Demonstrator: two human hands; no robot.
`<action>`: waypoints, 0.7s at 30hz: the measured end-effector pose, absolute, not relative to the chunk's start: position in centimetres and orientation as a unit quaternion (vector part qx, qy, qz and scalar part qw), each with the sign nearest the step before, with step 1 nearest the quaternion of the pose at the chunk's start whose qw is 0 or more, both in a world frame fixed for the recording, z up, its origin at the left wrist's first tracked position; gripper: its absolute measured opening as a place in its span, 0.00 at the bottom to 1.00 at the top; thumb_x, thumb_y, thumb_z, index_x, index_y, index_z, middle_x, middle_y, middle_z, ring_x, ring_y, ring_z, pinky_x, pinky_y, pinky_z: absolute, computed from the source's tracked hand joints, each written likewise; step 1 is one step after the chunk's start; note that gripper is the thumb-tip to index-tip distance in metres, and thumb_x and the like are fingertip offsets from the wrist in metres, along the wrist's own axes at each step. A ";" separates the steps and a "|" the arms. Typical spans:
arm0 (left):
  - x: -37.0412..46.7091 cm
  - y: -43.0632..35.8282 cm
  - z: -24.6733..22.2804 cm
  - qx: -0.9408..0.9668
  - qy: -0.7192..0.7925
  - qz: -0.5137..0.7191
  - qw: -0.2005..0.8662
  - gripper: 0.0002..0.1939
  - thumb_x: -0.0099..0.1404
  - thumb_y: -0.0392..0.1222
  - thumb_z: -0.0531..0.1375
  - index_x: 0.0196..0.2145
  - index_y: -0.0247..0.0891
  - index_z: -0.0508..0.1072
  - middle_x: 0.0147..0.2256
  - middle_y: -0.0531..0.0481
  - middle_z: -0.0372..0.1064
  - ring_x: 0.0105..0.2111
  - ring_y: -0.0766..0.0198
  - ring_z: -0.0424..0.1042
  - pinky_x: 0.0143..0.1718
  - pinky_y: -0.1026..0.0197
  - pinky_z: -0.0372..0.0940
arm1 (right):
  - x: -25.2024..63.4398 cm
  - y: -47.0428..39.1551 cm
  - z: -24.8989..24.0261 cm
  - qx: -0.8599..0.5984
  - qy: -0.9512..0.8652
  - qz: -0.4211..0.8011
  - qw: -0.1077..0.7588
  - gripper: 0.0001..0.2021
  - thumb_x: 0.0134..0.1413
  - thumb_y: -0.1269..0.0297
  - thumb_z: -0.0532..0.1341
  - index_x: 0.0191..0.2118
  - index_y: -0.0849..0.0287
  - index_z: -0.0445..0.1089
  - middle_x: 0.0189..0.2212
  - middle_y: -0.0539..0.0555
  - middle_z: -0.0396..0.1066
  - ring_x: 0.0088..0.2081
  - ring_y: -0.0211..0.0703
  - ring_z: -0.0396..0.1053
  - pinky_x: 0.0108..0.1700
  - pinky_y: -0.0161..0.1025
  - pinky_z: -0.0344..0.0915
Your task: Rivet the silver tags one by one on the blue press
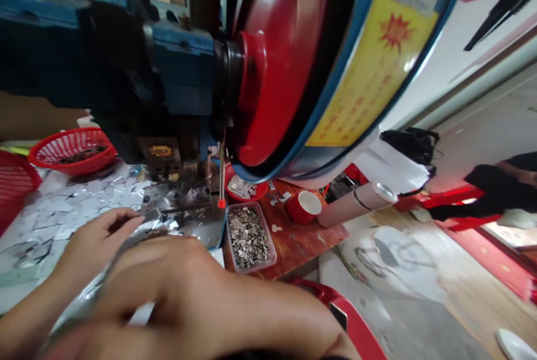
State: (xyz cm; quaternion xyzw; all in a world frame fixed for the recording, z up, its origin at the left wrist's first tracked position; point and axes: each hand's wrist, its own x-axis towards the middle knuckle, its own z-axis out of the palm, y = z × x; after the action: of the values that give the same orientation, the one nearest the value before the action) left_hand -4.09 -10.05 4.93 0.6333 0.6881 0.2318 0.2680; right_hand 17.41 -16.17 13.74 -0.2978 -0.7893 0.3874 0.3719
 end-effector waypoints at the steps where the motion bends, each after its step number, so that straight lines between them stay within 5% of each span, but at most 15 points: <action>1: -3.6 -9.2 4.9 0.640 0.672 0.256 0.271 0.16 0.60 0.56 0.54 0.37 0.44 0.72 0.35 0.55 0.74 0.34 0.62 0.71 0.35 0.63 0.62 | 17.4 -14.7 12.7 -0.313 -0.787 0.385 0.367 0.10 0.56 0.56 0.59 0.27 0.49 0.73 0.21 0.45 0.66 0.28 0.34 0.67 0.32 0.28 0.64; 4: -2.0 -6.2 4.4 0.665 0.630 0.291 0.276 0.16 0.60 0.55 0.53 0.35 0.42 0.73 0.34 0.53 0.74 0.32 0.61 0.71 0.33 0.63 0.63 | 17.1 -11.5 8.0 -0.441 -0.742 0.349 0.365 0.13 0.56 0.66 0.59 0.21 0.57 0.69 0.21 0.47 0.65 0.28 0.35 0.66 0.34 0.31 0.62; 9: -0.5 -1.8 2.9 0.700 0.615 0.292 0.215 0.17 0.60 0.52 0.52 0.35 0.40 0.75 0.36 0.47 0.74 0.37 0.55 0.71 0.39 0.56 0.64 | 17.9 -7.8 2.2 -0.561 -0.666 0.269 0.411 0.05 0.52 0.71 0.60 0.34 0.57 0.72 0.34 0.52 0.69 0.38 0.41 0.67 0.42 0.37 0.64; 14: -0.5 0.2 1.6 0.711 0.597 0.310 0.205 0.16 0.56 0.50 0.56 0.34 0.36 0.76 0.41 0.40 0.71 0.45 0.48 0.68 0.50 0.49 0.60 | 17.7 -2.9 1.6 -0.531 -0.670 0.236 0.462 0.10 0.55 0.70 0.56 0.40 0.55 0.73 0.38 0.54 0.69 0.42 0.42 0.68 0.47 0.39 0.65; 21: 0.0 0.9 1.0 0.713 0.566 0.310 0.274 0.19 0.58 0.48 0.54 0.43 0.38 0.74 0.43 0.47 0.74 0.44 0.55 0.72 0.47 0.56 0.65 | 16.5 1.0 0.6 -0.535 -0.683 0.289 0.404 0.08 0.53 0.67 0.59 0.37 0.57 0.74 0.37 0.53 0.71 0.41 0.42 0.69 0.48 0.38 0.64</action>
State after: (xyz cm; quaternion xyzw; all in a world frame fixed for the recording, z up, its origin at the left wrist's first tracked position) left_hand -0.05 0.91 0.99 0.7130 0.5660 0.3097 0.2744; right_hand 16.49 1.02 0.64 -0.5354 -0.6827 0.2894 0.4044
